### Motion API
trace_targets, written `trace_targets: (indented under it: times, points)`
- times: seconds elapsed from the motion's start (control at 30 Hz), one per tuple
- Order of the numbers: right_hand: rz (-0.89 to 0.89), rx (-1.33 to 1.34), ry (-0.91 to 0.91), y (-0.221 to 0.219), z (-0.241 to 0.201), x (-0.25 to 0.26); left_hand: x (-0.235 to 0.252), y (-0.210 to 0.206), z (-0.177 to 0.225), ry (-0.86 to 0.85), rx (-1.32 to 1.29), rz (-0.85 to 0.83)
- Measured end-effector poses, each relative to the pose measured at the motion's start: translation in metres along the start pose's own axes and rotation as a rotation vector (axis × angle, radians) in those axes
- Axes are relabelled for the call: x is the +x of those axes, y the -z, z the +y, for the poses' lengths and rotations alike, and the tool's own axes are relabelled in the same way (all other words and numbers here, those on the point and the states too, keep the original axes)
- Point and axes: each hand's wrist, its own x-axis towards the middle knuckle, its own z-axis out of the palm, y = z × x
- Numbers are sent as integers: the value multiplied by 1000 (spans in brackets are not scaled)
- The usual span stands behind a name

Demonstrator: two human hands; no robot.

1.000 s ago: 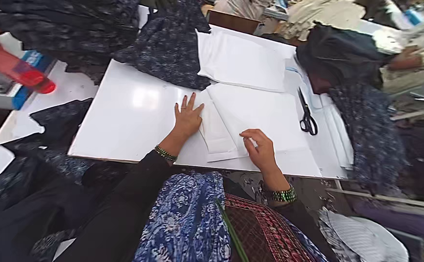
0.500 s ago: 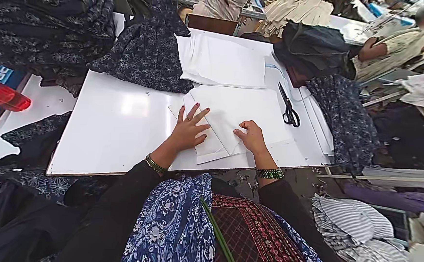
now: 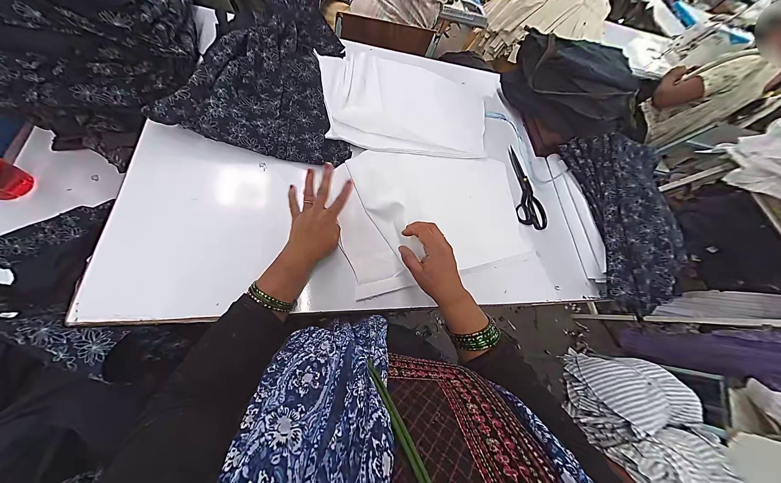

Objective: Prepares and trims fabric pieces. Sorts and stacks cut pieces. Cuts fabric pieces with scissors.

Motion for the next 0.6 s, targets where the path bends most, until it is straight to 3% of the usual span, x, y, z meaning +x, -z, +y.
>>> trace_targets:
  times: [0.07, 0.1, 0.23, 0.33, 0.47, 0.6]
  points:
    - [-28, 26, -80, 7, 5, 6, -1, -5, -1, -151, -56, -2]
    - [-46, 44, -115, 12, 7, 9, -1, -6, -1, -123, -72, -30]
    - [90, 116, -188, 31, 17, 13, 0, 8, -5, 185, -52, -14]
    - [218, 241, -304, 46, 22, 11, 3, 15, -10, 307, -55, -56]
    - [42, 287, -392, 57, 10, -6, 3, 8, -10, 163, -84, 21]
    - [-235, -93, -436, 45, 4, -10, 4, 5, -8, -2, -72, -133]
